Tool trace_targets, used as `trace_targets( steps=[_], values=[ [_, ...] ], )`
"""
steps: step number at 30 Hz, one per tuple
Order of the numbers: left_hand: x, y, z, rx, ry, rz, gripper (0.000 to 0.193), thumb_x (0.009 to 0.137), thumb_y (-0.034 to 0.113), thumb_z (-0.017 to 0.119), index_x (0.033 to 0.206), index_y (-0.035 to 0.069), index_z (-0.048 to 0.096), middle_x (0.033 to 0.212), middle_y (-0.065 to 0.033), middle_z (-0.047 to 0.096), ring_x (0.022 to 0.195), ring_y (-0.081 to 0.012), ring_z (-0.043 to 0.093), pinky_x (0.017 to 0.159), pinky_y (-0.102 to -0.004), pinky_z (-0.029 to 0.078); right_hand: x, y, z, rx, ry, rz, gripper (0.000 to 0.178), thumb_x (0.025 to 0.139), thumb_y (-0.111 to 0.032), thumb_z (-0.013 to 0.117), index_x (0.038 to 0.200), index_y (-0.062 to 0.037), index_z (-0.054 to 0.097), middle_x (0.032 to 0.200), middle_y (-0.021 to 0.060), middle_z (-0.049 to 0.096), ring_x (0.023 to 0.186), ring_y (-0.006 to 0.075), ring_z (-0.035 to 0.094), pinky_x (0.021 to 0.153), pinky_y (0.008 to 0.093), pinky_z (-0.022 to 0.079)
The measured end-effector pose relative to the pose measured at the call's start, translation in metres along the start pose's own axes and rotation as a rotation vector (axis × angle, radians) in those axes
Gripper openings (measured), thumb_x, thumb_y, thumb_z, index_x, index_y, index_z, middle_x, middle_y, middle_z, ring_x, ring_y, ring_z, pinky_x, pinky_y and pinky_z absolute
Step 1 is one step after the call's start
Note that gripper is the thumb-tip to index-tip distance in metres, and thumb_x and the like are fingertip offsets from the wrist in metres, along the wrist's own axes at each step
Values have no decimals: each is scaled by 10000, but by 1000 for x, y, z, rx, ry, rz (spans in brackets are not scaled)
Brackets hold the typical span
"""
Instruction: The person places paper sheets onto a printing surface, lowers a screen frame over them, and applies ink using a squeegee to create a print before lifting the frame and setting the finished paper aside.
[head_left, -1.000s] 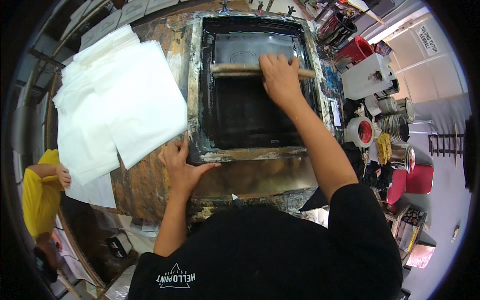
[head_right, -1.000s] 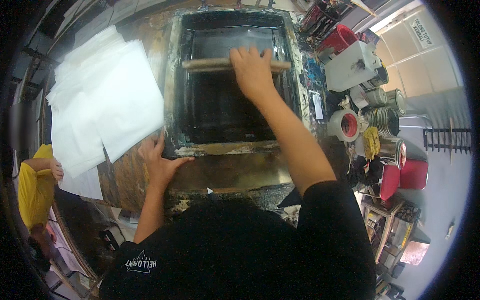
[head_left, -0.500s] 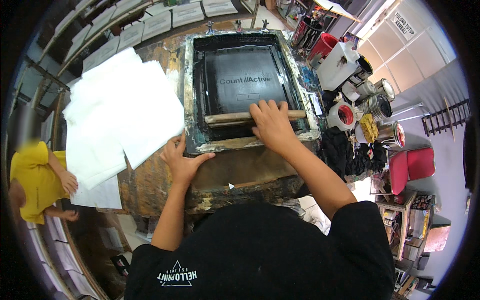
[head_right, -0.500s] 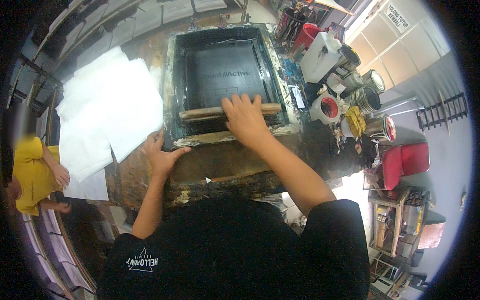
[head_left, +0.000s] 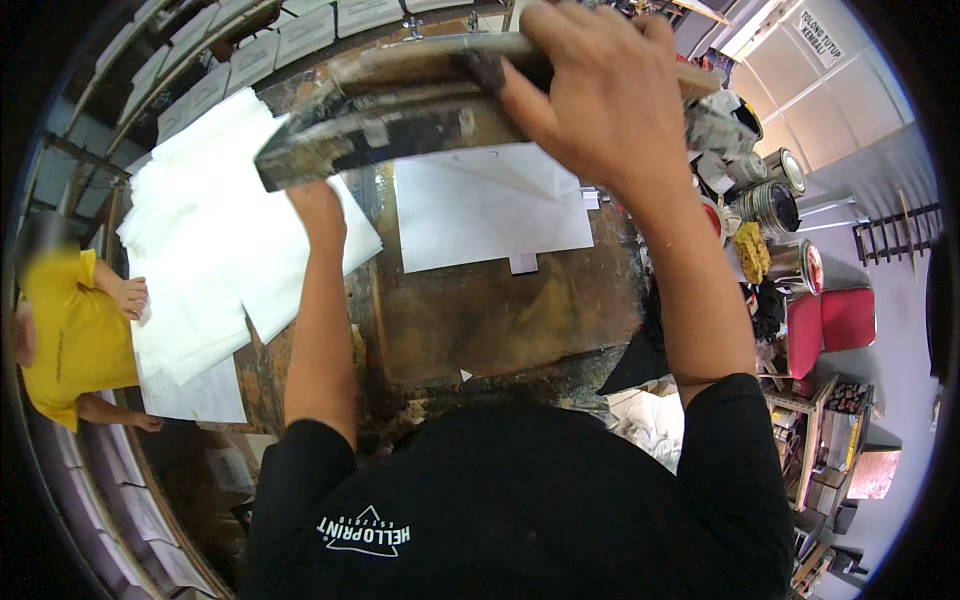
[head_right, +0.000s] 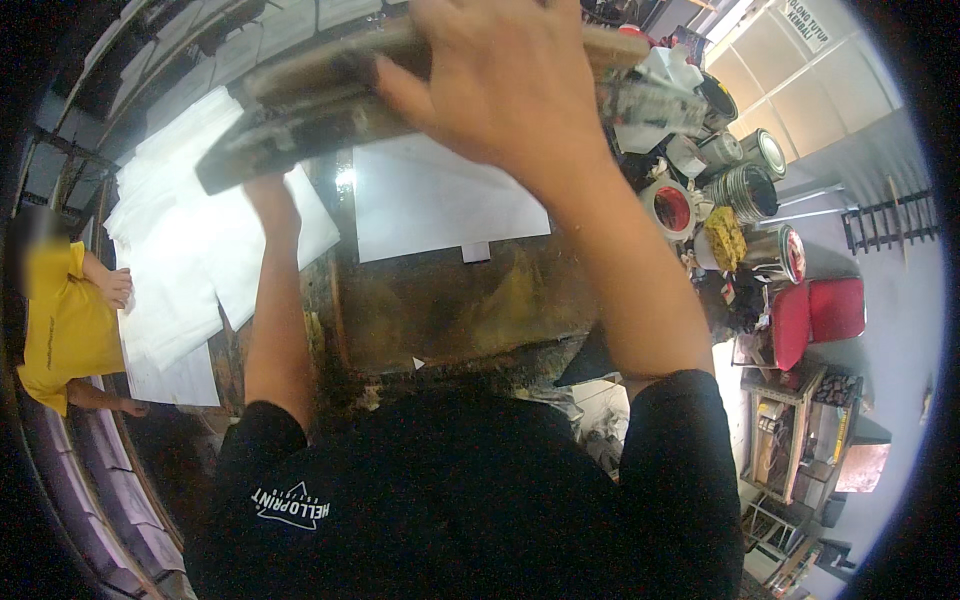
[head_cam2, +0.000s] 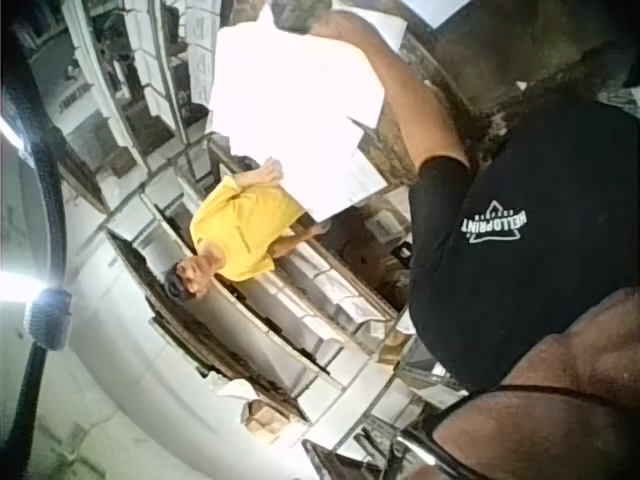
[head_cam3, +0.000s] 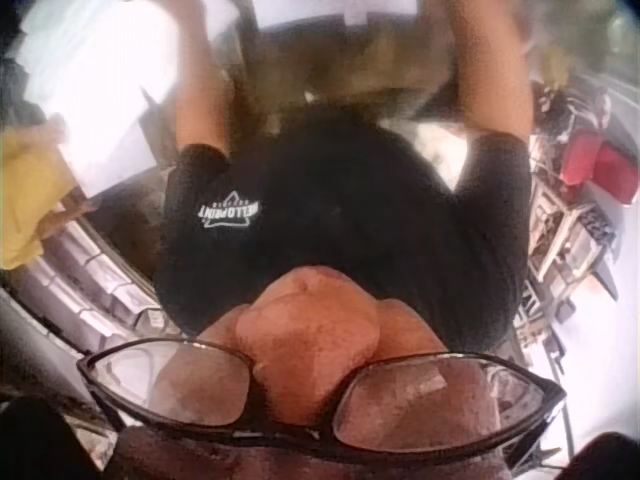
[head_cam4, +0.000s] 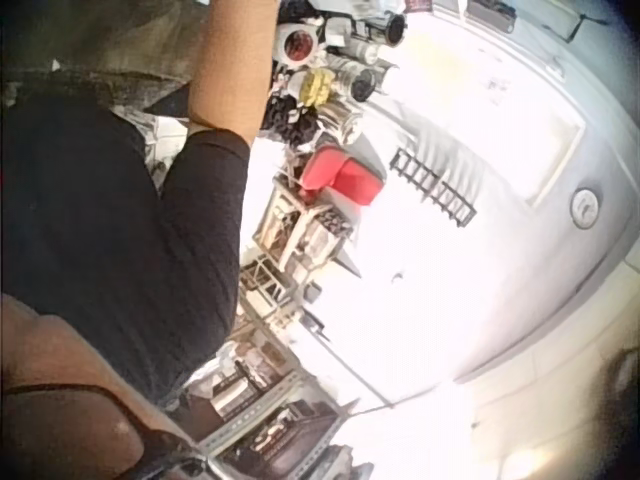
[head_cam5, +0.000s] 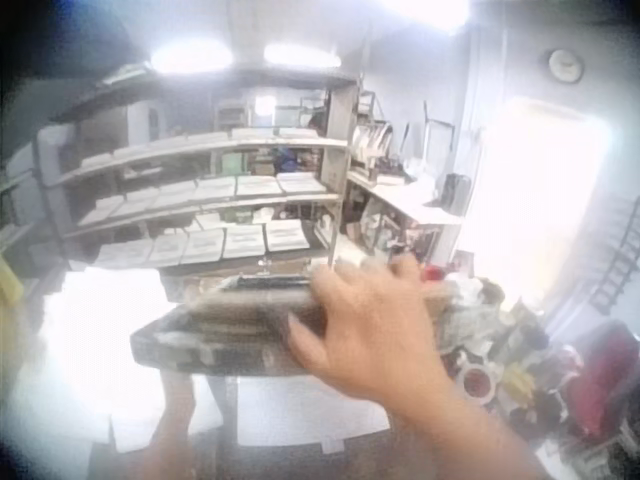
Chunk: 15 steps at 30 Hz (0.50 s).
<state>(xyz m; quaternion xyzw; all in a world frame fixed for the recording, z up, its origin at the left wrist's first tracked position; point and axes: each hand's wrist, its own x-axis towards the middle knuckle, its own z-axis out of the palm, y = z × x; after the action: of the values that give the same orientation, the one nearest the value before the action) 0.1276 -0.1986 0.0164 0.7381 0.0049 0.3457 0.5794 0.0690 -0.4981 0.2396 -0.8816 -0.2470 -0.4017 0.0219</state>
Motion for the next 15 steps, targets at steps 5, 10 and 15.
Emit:
trace_targets(
  steps=[5,10,15],
  values=[
    [71,-100,85,489,-293,389,281,944,174,696,1171,17,751,1132,-269,737,1016,-462,705,888,-508,545,41,4,-15,37,-167,142,543,1051,-537,493,769,-92,626,693,70,604,664,201,522,837,433,474],
    [113,-147,149,596,-470,346,369,969,223,696,1319,112,731,1467,-223,612,1312,-457,578,1081,-480,497,62,0,-18,-89,-141,228,533,1006,-507,537,759,-47,645,679,109,621,709,228,581,804,437,517],
    [105,-160,153,616,-499,586,303,986,287,723,1219,102,785,1203,-226,725,1116,-399,693,952,-469,544,57,-1,-8,12,-41,269,543,973,-490,553,728,-15,648,660,127,612,680,258,599,756,445,539]
  ],
)
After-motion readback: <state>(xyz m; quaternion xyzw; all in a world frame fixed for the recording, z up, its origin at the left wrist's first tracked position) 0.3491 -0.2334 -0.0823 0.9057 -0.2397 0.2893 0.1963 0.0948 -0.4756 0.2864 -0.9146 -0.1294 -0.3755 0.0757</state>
